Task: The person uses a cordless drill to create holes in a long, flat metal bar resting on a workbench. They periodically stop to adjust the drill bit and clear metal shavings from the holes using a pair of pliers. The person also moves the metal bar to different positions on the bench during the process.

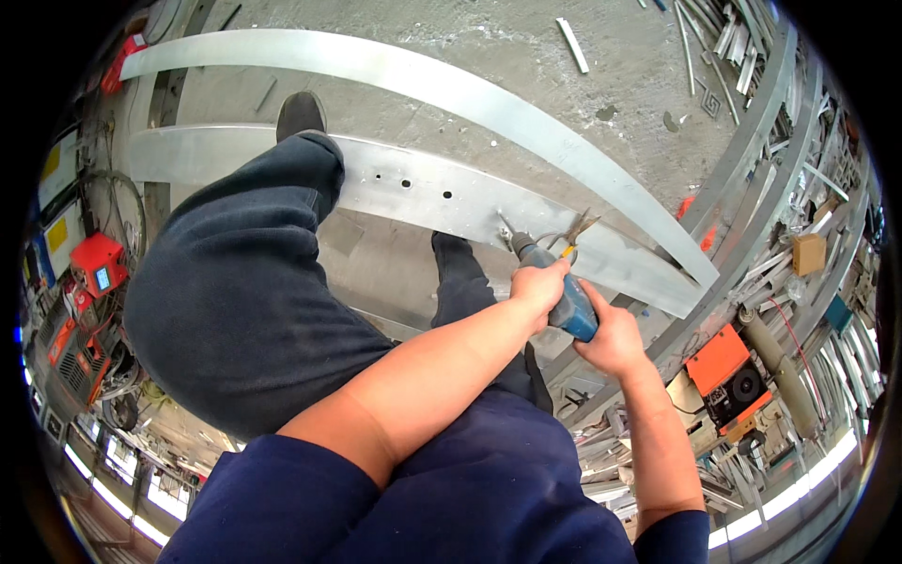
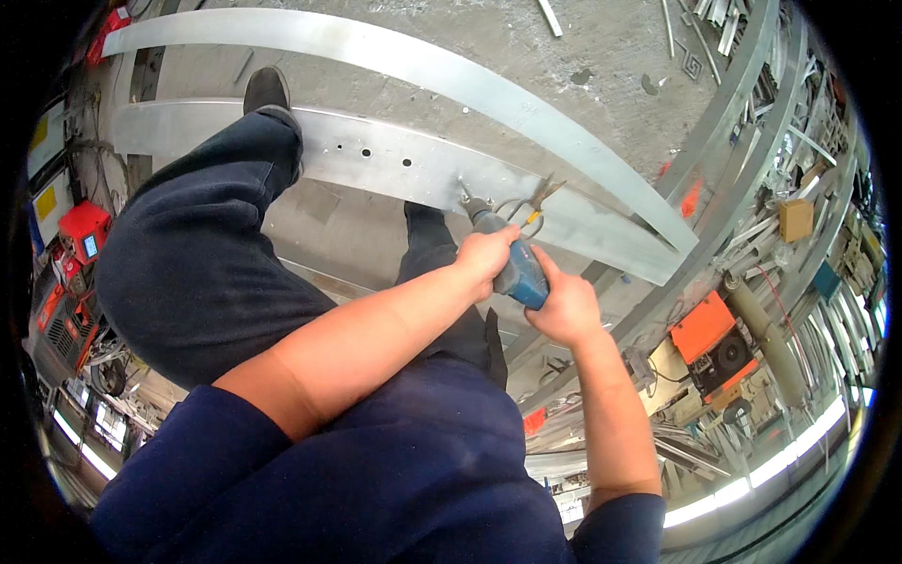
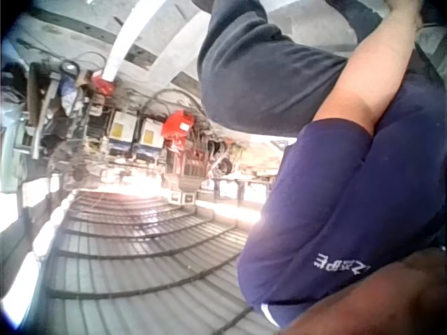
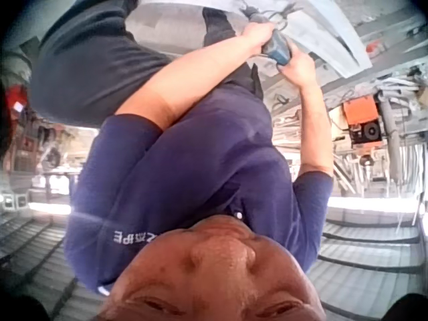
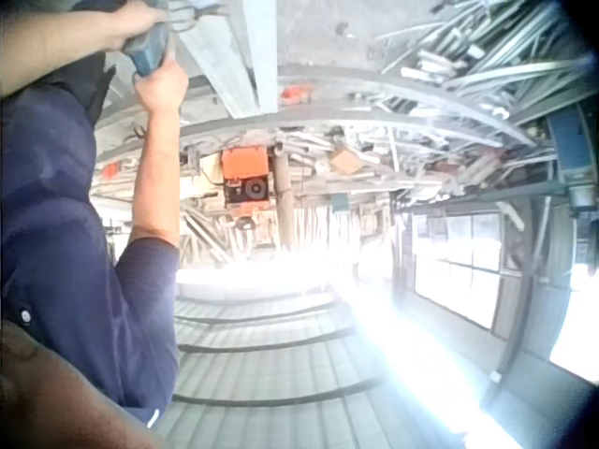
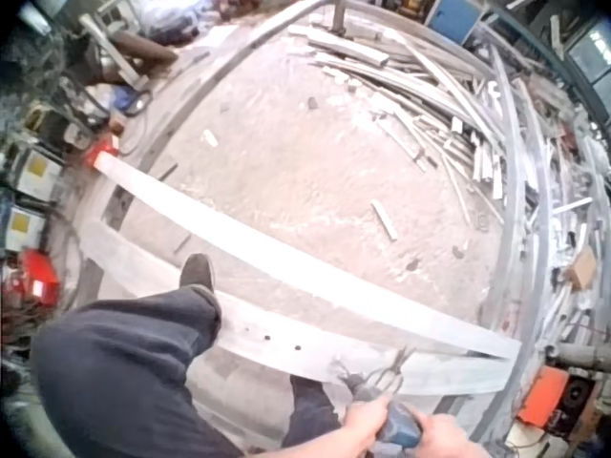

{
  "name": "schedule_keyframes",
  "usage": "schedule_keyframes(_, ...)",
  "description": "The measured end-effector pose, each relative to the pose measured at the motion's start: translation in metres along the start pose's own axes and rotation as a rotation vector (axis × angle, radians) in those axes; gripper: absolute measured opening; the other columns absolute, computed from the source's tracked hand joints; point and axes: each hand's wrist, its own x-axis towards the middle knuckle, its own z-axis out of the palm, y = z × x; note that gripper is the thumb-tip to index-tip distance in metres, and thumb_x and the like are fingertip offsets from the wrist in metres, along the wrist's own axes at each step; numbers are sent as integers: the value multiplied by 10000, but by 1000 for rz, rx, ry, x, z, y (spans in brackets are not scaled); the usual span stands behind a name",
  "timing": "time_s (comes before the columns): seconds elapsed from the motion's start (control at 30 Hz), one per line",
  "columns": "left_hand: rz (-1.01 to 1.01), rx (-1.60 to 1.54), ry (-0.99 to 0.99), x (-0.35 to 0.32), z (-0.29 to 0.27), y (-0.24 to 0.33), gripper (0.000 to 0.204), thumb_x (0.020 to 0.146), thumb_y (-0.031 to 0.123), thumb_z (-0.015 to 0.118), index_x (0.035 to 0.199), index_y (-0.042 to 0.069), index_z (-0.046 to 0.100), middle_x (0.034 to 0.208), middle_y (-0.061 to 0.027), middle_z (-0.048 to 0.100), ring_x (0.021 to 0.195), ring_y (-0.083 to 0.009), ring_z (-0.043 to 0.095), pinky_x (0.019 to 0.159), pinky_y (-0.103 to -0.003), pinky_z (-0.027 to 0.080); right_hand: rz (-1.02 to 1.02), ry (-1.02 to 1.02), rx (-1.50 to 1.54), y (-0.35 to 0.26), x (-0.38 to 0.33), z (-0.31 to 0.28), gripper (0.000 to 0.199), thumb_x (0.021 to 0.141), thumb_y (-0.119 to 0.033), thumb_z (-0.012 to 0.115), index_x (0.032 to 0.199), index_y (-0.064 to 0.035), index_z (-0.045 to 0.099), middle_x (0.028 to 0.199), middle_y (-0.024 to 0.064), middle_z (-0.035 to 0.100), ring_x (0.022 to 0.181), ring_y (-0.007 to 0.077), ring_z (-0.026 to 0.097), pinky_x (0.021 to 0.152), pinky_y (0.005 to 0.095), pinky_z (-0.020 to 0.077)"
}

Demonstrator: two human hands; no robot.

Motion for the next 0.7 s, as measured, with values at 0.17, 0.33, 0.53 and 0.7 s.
schedule_keyframes(0.17,-34,-168,-72,1,7,15,509,982,352,670,1258,-64,571,1184,-172,648,1015,-279,684,849,-463,571,-48,-33,-67,-3,14,-29,891,646,-166,777,1486,-186,482,965,204,731,911,421,701,840,500,567)
schedule_keyframes(0.33,-22,-125,-51,-6,5,15,505,981,351,672,1262,-56,569,1186,-166,650,1017,-271,681,849,-463,569,-48,-28,-57,2,13,-24,887,649,-166,772,1487,-179,483,957,207,732,910,425,700,837,503,567)
schedule_keyframes(0.53,-17,-174,-60,-3,-2,11,535,956,339,700,1244,-96,580,1202,-191,653,1024,-281,680,877,-433,555,-59,-8,-107,-10,10,-21,873,653,-170,771,1480,-176,488,930,202,733,890,420,703,815,501,570)
schedule_keyframes(0.7,-69,-279,-132,-23,-8,26,494,961,335,694,1222,-72,593,1153,-168,663,977,-271,694,840,-431,574,-53,-53,-156,-20,15,-33,878,657,-177,775,1482,-166,474,920,193,735,880,402,711,817,488,572)
